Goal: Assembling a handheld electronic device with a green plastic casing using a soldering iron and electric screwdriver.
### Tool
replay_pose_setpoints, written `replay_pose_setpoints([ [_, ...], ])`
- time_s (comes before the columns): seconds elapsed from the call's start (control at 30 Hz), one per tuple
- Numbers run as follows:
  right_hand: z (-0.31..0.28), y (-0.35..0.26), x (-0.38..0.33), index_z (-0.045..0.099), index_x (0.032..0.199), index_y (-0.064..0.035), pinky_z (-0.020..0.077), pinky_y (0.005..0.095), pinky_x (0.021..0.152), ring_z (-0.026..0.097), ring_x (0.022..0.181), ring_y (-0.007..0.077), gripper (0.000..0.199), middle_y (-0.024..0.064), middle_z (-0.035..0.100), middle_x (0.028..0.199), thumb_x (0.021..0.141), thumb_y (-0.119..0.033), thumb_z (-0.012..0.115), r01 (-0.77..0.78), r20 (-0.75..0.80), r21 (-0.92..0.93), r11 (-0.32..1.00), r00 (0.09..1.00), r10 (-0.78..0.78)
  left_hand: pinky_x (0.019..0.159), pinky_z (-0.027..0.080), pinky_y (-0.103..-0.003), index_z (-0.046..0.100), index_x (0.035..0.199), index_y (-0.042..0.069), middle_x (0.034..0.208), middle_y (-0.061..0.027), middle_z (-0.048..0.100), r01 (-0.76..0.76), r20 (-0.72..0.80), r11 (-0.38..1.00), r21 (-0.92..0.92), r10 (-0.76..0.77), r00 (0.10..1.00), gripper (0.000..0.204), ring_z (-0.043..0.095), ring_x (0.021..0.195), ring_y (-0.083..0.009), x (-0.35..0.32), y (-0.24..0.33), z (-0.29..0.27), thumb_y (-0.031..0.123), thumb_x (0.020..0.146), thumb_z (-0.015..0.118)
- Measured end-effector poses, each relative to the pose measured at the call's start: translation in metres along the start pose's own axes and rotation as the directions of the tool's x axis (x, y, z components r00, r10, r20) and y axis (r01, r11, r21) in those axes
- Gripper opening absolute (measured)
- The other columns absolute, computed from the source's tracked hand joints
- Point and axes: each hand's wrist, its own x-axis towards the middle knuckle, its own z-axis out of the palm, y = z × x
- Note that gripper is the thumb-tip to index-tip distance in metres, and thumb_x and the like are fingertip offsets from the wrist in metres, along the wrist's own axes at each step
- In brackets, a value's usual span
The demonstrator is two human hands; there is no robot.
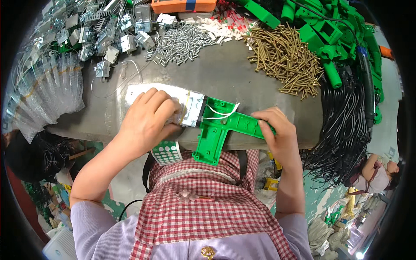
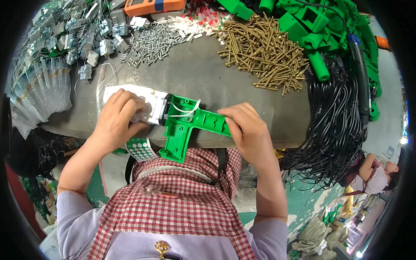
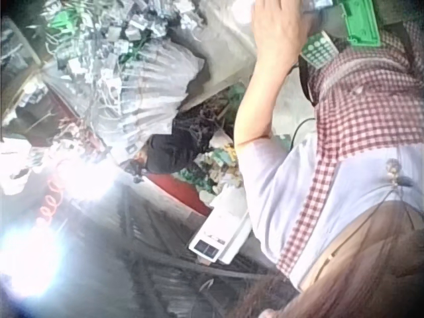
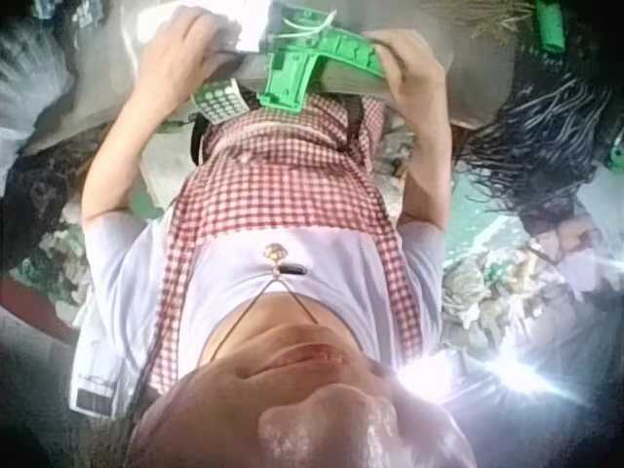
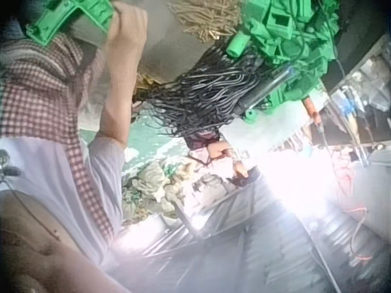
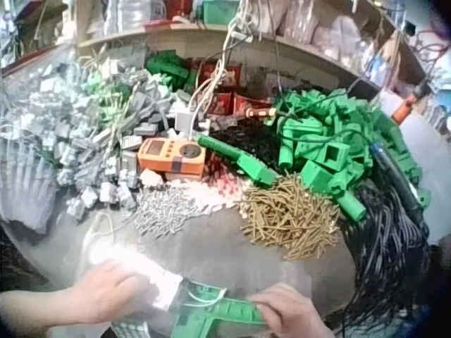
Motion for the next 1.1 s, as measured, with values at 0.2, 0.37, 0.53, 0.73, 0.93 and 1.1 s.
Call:
replay_pose_setpoints([
  [0.2, -0.002, 0.008, 0.026, 0.064, 0.094, 0.0000, 0.0480, 0.0356, 0.073, 0.060, 0.082, 0.0303, 0.016, 0.0133, 0.062, 0.085, 0.080, 0.006, 0.058, 0.098, -0.052, 0.010, 0.995, 0.994, -0.097, 0.077, 0.045, -0.040, 0.060, 0.086, 0.006, 0.099, -0.0110, 0.054, -0.080, -0.003, 0.982, -0.169, 0.081, 0.997, 0.030, 0.053, 0.092, -0.0306, 0.039, 0.038, -0.009, 0.007, 0.062, 0.078],
  [0.37, -0.003, -0.007, 0.035, 0.065, 0.092, -0.0027, 0.0456, 0.0374, 0.080, 0.058, 0.087, 0.0289, 0.017, 0.0107, 0.062, 0.087, 0.076, 0.003, 0.063, 0.197, -0.134, -0.197, 0.960, 0.965, -0.225, 0.080, 0.043, -0.043, 0.057, 0.082, 0.005, 0.105, -0.0111, 0.053, -0.025, -0.068, 0.994, -0.110, 0.017, 0.998, 0.026, 0.051, 0.096, -0.0321, 0.040, 0.036, 0.022, 0.004, 0.063, 0.074],
  [0.53, 0.011, -0.025, 0.039, 0.065, 0.094, -0.0057, 0.0439, 0.0387, 0.082, 0.056, 0.097, 0.0299, 0.025, 0.0103, 0.059, 0.101, 0.070, -0.001, 0.070, 0.333, -0.070, -0.154, 0.930, 0.936, -0.346, 0.083, 0.044, -0.044, 0.059, 0.084, 0.007, 0.103, -0.0104, 0.053, -0.199, -0.216, 0.930, -0.308, 0.136, 0.967, 0.027, 0.051, 0.098, -0.0324, 0.024, 0.023, 0.032, 0.007, 0.061, 0.074],
  [0.73, 0.014, -0.024, 0.065, 0.064, 0.088, -0.0072, 0.0413, 0.0389, 0.084, 0.055, 0.095, 0.0264, 0.020, 0.0069, 0.059, 0.095, 0.069, -0.010, 0.067, 0.515, 0.173, -0.358, 0.779, 0.856, -0.487, 0.096, 0.042, -0.047, 0.060, 0.089, 0.008, 0.106, -0.0063, 0.059, -0.362, -0.111, 0.929, -0.084, 0.352, 0.929, 0.024, 0.053, 0.107, -0.0277, 0.018, 0.025, 0.029, 0.017, 0.070, 0.071],
  [0.93, 0.014, -0.017, 0.092, 0.064, 0.083, -0.0040, 0.0428, 0.0383, 0.070, 0.056, 0.074, 0.0271, 0.012, 0.0099, 0.059, 0.074, 0.078, -0.014, 0.069, 0.213, 0.198, -0.154, 0.965, 0.963, -0.181, 0.098, 0.041, -0.045, 0.054, 0.114, 0.003, 0.118, -0.0109, 0.055, -0.217, 0.053, 0.974, -0.066, 0.221, 0.974, 0.046, 0.051, 0.111, -0.0312, 0.030, 0.025, 0.014, 0.026, 0.077, 0.070],
  [1.1, 0.007, -0.006, 0.157, 0.062, 0.084, 0.0012, 0.0469, 0.0423, 0.066, 0.061, 0.073, 0.0370, 0.019, 0.0199, 0.062, 0.077, 0.084, -0.018, 0.065, 0.151, 0.106, -0.091, 0.984, 0.984, -0.141, 0.093, 0.044, -0.041, 0.050, 0.122, -0.003, 0.117, -0.0175, 0.053, -0.121, 0.033, 0.984, -0.133, 0.127, 0.991, 0.061, 0.052, 0.106, -0.0325, 0.026, 0.016, 0.016, 0.033, 0.077, 0.072],
])
